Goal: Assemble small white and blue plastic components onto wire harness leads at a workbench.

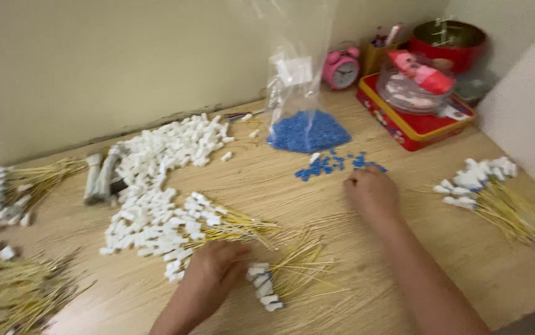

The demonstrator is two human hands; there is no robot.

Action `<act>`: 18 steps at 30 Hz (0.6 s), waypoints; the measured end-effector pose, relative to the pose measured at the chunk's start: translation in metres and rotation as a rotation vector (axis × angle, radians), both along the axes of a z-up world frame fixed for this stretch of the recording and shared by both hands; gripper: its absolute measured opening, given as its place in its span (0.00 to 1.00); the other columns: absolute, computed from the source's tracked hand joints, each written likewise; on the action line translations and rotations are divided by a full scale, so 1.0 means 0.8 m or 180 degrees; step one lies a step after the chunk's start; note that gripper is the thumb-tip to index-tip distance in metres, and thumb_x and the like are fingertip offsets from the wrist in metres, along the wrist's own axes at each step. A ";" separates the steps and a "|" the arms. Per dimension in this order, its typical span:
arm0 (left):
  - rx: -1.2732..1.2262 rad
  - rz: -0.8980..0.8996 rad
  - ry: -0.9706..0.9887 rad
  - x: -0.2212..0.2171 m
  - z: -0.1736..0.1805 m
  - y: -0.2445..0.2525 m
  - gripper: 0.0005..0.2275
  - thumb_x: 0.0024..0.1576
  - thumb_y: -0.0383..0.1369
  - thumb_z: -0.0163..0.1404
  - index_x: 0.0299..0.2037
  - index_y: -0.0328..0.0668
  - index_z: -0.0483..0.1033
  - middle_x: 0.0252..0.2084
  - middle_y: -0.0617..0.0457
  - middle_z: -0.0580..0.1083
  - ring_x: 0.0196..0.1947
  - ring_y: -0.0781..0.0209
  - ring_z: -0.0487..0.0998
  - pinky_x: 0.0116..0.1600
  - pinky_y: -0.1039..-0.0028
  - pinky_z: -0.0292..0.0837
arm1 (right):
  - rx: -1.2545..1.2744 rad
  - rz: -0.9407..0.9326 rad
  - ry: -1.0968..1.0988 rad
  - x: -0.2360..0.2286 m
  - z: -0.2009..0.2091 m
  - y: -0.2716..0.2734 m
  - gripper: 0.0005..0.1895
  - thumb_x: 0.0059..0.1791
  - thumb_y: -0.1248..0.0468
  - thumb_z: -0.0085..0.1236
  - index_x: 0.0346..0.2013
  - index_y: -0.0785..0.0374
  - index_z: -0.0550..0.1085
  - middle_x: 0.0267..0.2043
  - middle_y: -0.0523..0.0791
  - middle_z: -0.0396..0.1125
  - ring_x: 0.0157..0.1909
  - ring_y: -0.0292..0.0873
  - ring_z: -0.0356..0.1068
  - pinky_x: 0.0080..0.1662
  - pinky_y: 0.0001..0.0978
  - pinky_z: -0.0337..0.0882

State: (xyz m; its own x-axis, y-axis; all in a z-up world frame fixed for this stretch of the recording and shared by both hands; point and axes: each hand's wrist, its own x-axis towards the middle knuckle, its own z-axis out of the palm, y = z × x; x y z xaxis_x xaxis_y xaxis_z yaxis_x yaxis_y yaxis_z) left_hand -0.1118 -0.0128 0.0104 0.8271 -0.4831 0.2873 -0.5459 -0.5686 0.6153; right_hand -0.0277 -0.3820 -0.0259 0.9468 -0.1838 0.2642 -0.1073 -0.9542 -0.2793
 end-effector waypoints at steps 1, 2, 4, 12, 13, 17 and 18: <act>0.0019 0.0055 0.0005 0.008 0.005 0.001 0.10 0.51 0.28 0.57 0.42 0.39 0.82 0.38 0.46 0.81 0.40 0.44 0.81 0.45 0.60 0.76 | 0.0019 0.0055 0.0005 -0.002 -0.005 -0.010 0.11 0.48 0.55 0.57 0.34 0.56 0.82 0.42 0.50 0.73 0.50 0.53 0.72 0.50 0.49 0.72; 0.0055 0.0275 -0.0099 0.015 0.011 0.009 0.09 0.51 0.27 0.55 0.42 0.39 0.83 0.38 0.45 0.81 0.39 0.43 0.81 0.45 0.59 0.76 | -0.0130 0.0041 -0.0088 0.001 -0.012 -0.012 0.11 0.49 0.56 0.56 0.35 0.58 0.82 0.43 0.50 0.73 0.50 0.53 0.72 0.51 0.49 0.72; 0.0135 0.0585 -0.0211 0.034 0.016 0.028 0.09 0.52 0.26 0.54 0.42 0.38 0.83 0.37 0.44 0.80 0.39 0.42 0.80 0.45 0.58 0.76 | -0.0236 0.0117 -0.0192 0.002 -0.014 -0.006 0.12 0.49 0.56 0.55 0.35 0.60 0.81 0.45 0.51 0.74 0.49 0.54 0.73 0.51 0.50 0.73; 0.1232 0.0975 -0.0642 0.117 0.017 0.043 0.11 0.53 0.29 0.56 0.45 0.51 0.83 0.47 0.56 0.79 0.51 0.50 0.74 0.54 0.54 0.65 | 0.0566 -0.0189 -0.0395 -0.024 0.041 0.016 0.17 0.59 0.52 0.52 0.47 0.64 0.77 0.40 0.52 0.75 0.41 0.55 0.75 0.44 0.51 0.73; 0.1230 0.0982 -0.0645 0.124 0.012 0.044 0.11 0.53 0.29 0.56 0.45 0.51 0.83 0.47 0.56 0.79 0.51 0.50 0.74 0.54 0.54 0.65 | 0.0564 -0.0182 -0.0399 -0.021 0.040 0.016 0.17 0.59 0.52 0.52 0.47 0.64 0.77 0.40 0.52 0.75 0.41 0.55 0.75 0.44 0.51 0.73; 0.1899 0.1053 -0.0559 0.148 -0.004 0.047 0.16 0.52 0.24 0.53 0.46 0.58 0.83 0.48 0.57 0.78 0.53 0.53 0.74 0.58 0.54 0.64 | 0.0689 -0.0161 -0.0361 -0.025 0.037 0.011 0.14 0.58 0.56 0.55 0.48 0.65 0.78 0.37 0.52 0.75 0.39 0.53 0.75 0.43 0.47 0.73; 0.1971 0.1043 -0.0467 0.151 -0.008 0.049 0.16 0.51 0.24 0.53 0.46 0.59 0.83 0.48 0.56 0.78 0.53 0.52 0.74 0.58 0.53 0.63 | 0.0932 0.0021 -0.0520 -0.031 0.035 0.011 0.14 0.57 0.59 0.56 0.49 0.66 0.78 0.39 0.52 0.75 0.38 0.50 0.76 0.43 0.43 0.74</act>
